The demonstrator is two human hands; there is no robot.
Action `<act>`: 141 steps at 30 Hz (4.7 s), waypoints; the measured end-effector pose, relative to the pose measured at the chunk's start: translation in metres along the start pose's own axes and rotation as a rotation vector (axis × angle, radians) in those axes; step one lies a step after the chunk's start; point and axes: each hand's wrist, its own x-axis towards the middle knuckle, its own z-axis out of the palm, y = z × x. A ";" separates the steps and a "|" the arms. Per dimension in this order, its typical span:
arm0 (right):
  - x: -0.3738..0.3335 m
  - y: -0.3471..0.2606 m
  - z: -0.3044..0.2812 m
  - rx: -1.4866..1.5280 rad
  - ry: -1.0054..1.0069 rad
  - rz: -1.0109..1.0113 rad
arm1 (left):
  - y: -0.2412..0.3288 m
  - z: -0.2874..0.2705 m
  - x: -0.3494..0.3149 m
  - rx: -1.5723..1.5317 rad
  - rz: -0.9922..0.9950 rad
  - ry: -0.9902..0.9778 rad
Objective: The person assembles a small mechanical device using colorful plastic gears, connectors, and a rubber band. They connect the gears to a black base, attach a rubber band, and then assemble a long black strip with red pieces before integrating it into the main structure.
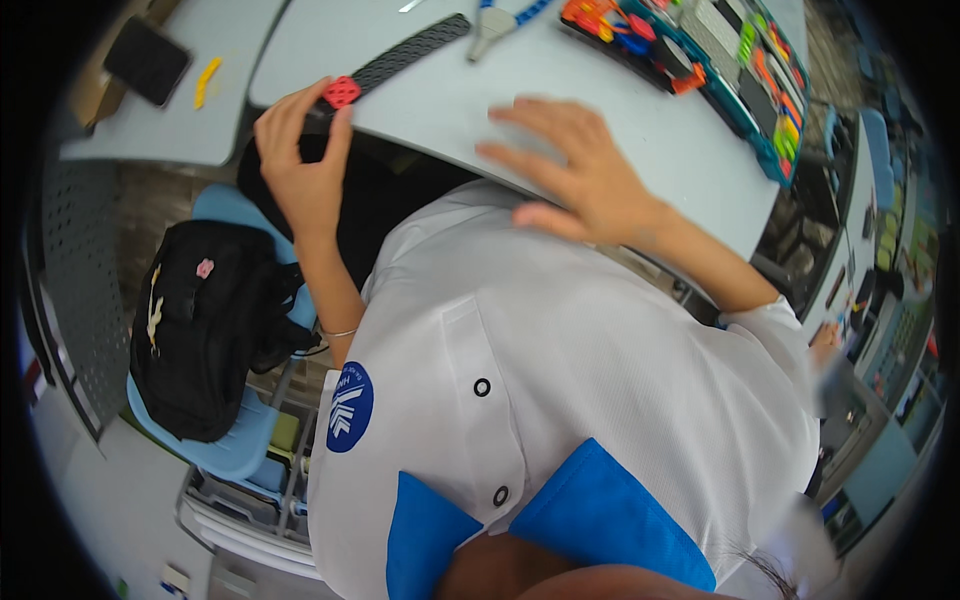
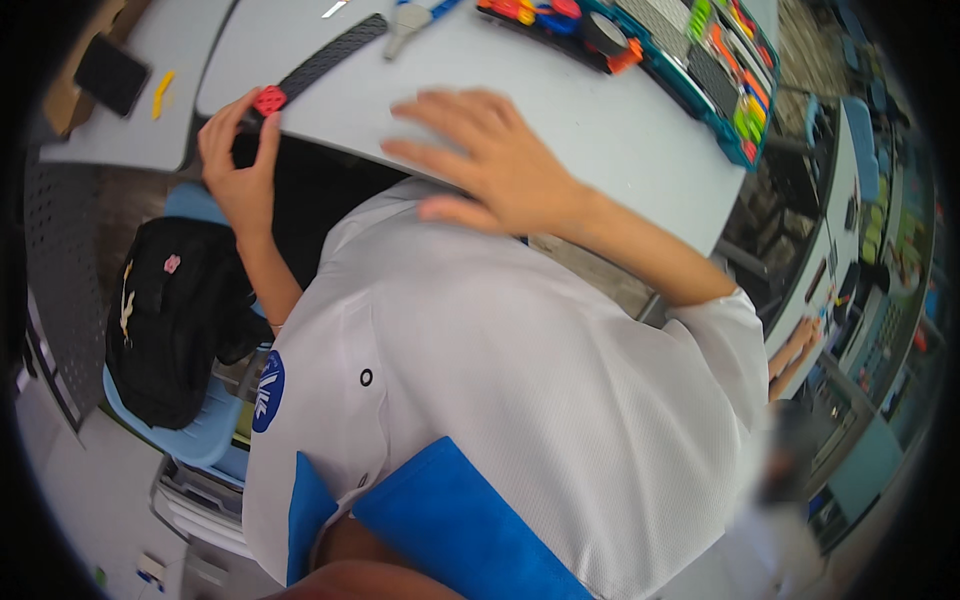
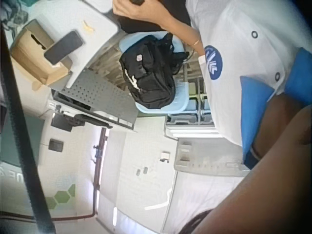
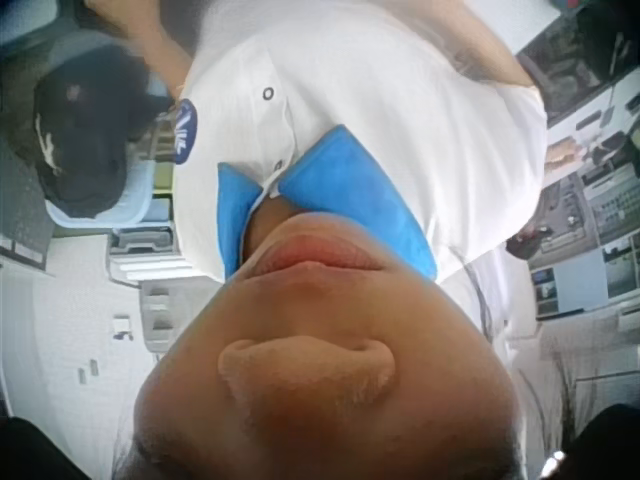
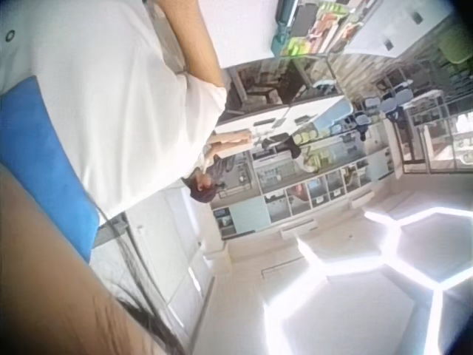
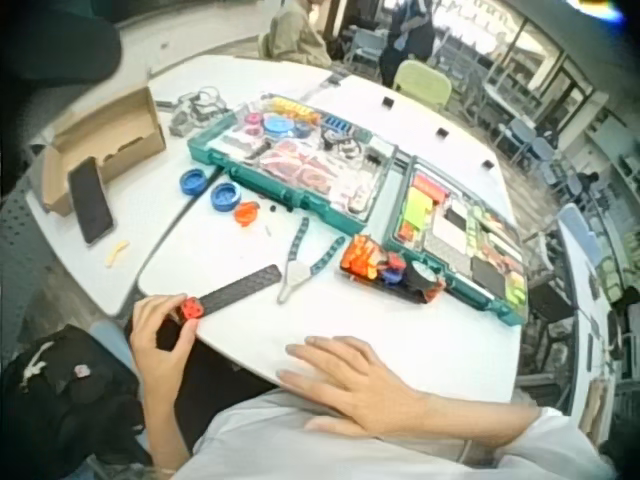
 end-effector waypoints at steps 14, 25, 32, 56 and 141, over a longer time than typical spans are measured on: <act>-0.041 0.073 -0.023 -0.191 0.268 0.101 | -0.013 0.005 -0.001 0.039 -0.011 -0.031; -0.124 -0.030 -0.059 0.228 0.069 0.981 | -0.013 0.003 -0.003 0.029 -0.015 -0.018; -0.106 -0.024 -0.035 0.237 0.173 0.976 | -0.008 -0.001 0.001 -0.010 -0.029 -0.016; 0.167 0.014 0.059 0.557 0.162 -0.050 | 0.000 -0.020 -0.016 -0.340 -0.313 0.225; 0.044 0.165 -0.140 0.845 -0.521 0.620 | 0.138 0.110 0.129 -0.193 0.307 -0.823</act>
